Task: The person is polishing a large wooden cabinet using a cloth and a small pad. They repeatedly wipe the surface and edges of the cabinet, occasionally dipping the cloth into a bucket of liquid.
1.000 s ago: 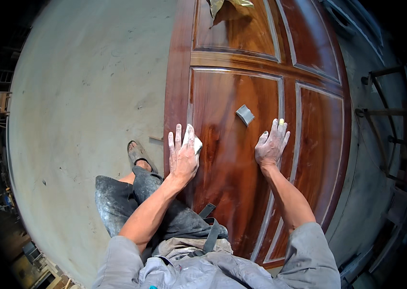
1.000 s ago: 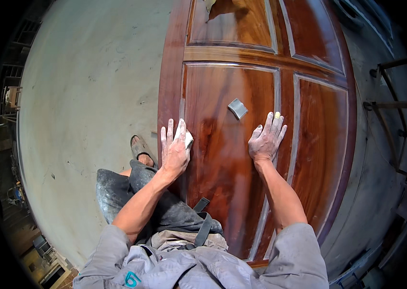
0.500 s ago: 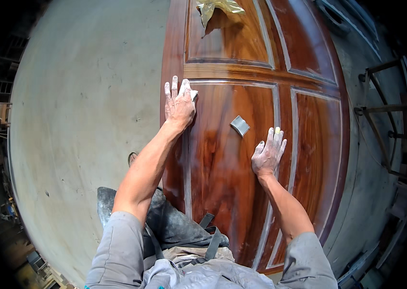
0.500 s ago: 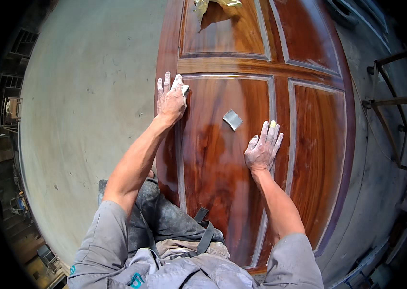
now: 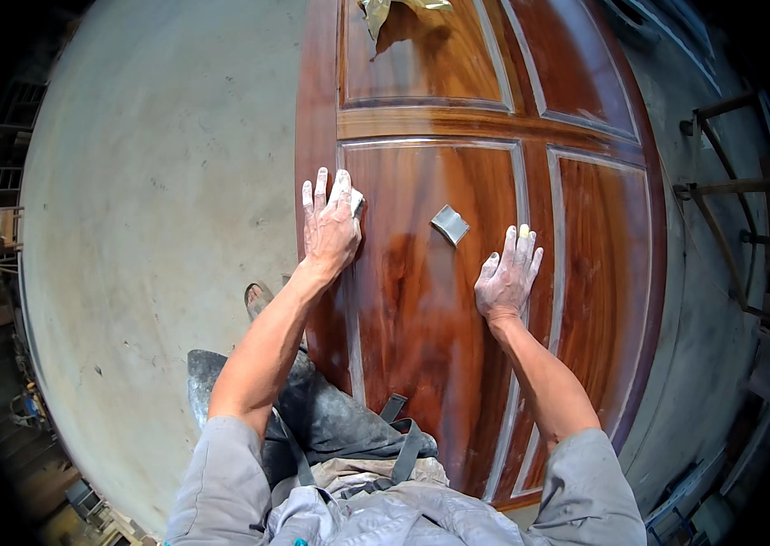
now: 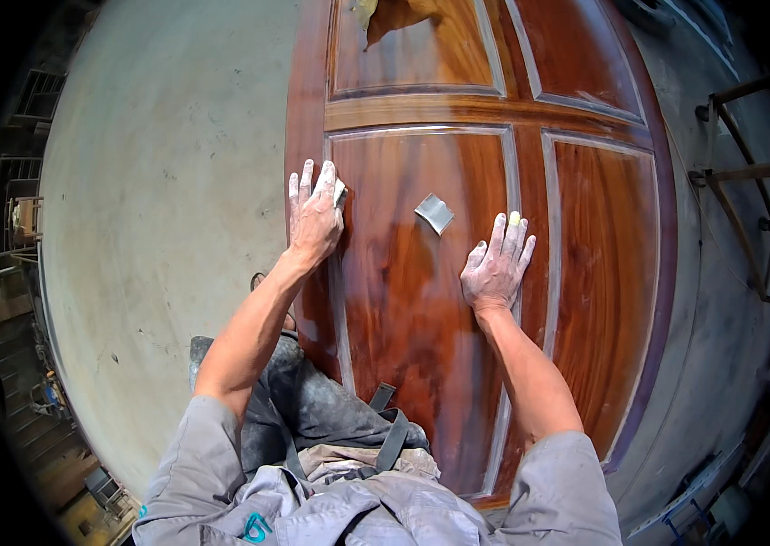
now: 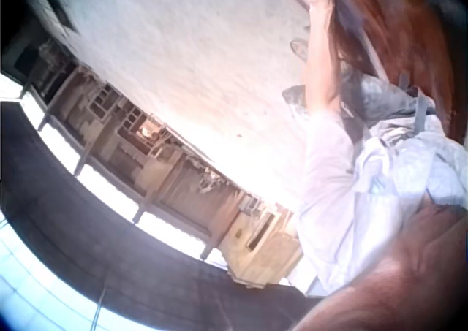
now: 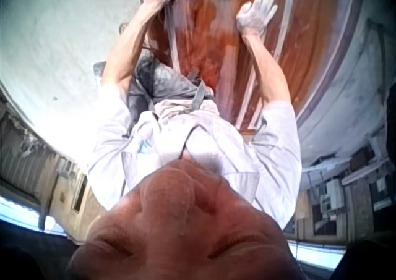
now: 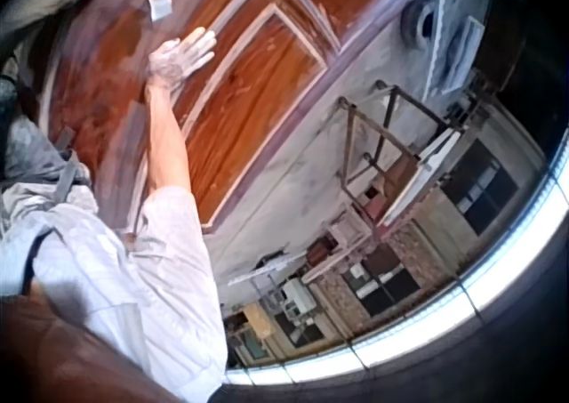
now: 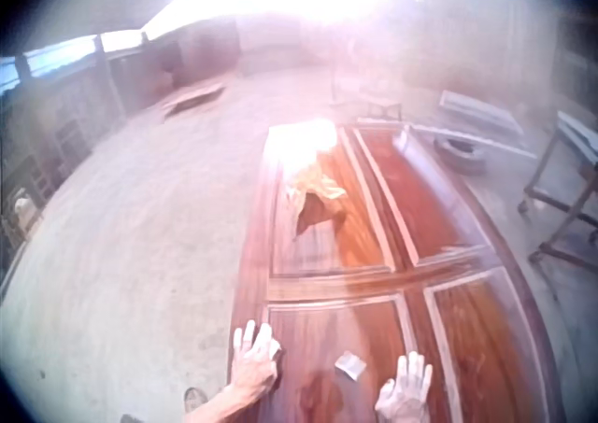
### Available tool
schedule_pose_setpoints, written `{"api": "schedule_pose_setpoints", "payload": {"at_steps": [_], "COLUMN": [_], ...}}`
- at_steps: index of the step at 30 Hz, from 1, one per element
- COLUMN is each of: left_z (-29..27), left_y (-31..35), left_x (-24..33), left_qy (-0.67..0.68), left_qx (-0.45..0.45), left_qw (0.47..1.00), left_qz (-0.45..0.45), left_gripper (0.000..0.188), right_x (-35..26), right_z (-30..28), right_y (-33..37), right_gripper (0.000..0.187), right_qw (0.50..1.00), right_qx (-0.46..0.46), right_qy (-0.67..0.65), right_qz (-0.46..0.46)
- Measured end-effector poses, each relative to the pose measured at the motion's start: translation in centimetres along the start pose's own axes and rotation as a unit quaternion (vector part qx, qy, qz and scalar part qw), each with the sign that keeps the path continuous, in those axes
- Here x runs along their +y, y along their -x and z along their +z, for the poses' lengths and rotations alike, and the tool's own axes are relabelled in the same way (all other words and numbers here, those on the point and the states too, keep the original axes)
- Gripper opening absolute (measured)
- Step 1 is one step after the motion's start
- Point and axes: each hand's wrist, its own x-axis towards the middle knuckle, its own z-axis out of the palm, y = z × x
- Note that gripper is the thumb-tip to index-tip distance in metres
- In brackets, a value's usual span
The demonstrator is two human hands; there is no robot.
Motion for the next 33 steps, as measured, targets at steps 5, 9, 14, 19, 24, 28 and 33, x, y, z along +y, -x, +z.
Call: {"api": "schedule_pose_setpoints", "payload": {"at_steps": [5,9,14,19,24,28,33], "left_z": [0.1,-3.3,-4.6,-5.9,-2.9,-4.2,-2.3], "left_y": [1.3,19.5,19.9,21.8,16.1,19.3,12.1], "left_x": [-0.9,5.0,5.9,7.6,3.3,5.8,2.7], "left_qy": [0.036,0.175,0.223,0.18,0.16,0.183,0.152], "left_qx": [-0.001,-0.079,-0.028,-0.076,-0.027,-0.021,0.041], "left_qw": [0.999,0.981,0.971,0.981,0.987,0.983,0.988], "left_qz": [0.028,-0.012,-0.08,-0.021,0.015,-0.003,-0.007], "left_gripper": [0.068,0.08,0.07,0.071,0.066,0.072,0.059], "right_x": [0.0,-0.1,-0.6,0.1,-0.6,0.2,-0.6], "right_z": [1.1,0.6,0.4,0.4,0.2,0.4,0.6], "right_y": [0.2,-0.4,0.1,0.1,0.4,0.0,0.5], "right_gripper": [0.068,0.067,0.064,0.066,0.065,0.065,0.066], "right_qw": [1.0,1.0,1.0,1.0,1.0,1.0,1.0], "right_qx": [0.004,0.008,-0.006,-0.013,-0.029,-0.018,-0.026], "right_qy": [-0.001,0.004,-0.001,0.017,0.0,0.01,0.009], "right_qz": [-0.008,-0.003,0.001,-0.001,0.001,0.003,-0.006]}}
